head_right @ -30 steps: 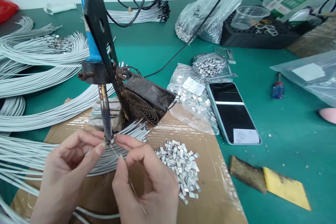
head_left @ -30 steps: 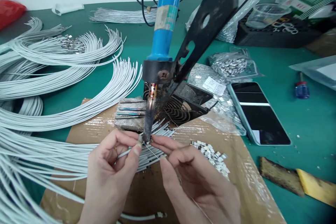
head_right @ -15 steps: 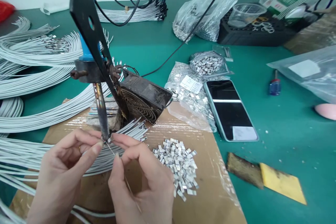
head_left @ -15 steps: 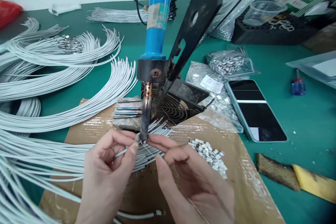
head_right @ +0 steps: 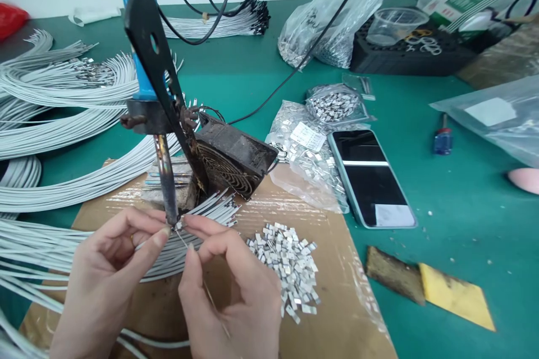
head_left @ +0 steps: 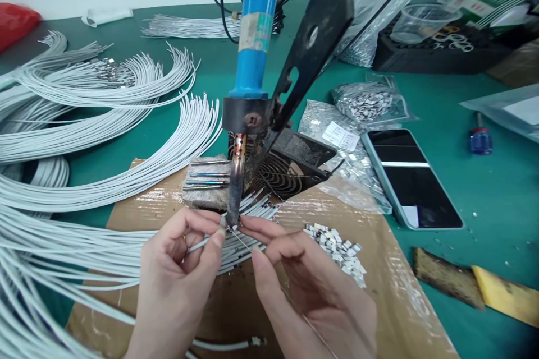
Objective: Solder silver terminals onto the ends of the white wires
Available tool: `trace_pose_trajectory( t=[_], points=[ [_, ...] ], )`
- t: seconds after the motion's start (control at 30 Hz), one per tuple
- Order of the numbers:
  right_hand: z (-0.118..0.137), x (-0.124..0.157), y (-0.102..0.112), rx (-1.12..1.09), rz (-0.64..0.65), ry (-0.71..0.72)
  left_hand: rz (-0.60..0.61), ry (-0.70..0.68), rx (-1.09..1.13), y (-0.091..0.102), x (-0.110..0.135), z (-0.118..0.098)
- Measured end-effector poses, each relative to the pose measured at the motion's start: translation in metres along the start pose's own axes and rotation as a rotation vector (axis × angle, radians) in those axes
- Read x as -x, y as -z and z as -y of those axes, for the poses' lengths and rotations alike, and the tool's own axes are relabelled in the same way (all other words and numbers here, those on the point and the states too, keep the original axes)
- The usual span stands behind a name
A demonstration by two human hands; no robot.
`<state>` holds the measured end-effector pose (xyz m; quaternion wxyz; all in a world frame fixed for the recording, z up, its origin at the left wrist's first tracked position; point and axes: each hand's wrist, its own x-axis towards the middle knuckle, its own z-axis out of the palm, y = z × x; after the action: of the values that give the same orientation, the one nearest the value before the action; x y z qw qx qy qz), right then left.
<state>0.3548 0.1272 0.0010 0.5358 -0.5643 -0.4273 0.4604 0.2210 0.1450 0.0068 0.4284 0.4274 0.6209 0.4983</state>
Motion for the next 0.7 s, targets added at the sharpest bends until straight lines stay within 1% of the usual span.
trace_pose_trajectory(
  t=[0.2, 0.33, 0.47, 0.6, 0.7],
  points=[
    [0.0025, -0.0004, -0.0004, 0.005, -0.003, 0.040, -0.027, 0.005, 0.036, -0.0008, 0.0023, -0.0008],
    [0.0011, -0.0002, -0.0009, -0.003, 0.005, 0.034, 0.016, -0.028, 0.003, 0.0023, 0.0018, 0.0012],
    [-0.0015, 0.0006, -0.0013, 0.002, -0.008, 0.016, 0.029, -0.045, -0.010, 0.0050, 0.0002, 0.0044],
    [-0.0028, 0.0016, -0.0029, -0.008, -0.023, 0.004, 0.050, -0.028, -0.014, 0.0045, 0.0002, 0.0049],
    [-0.0040, 0.0008, -0.0026, -0.010, -0.017, 0.031, 0.039, -0.013, -0.012, 0.0025, 0.0021, 0.0034]
  ],
)
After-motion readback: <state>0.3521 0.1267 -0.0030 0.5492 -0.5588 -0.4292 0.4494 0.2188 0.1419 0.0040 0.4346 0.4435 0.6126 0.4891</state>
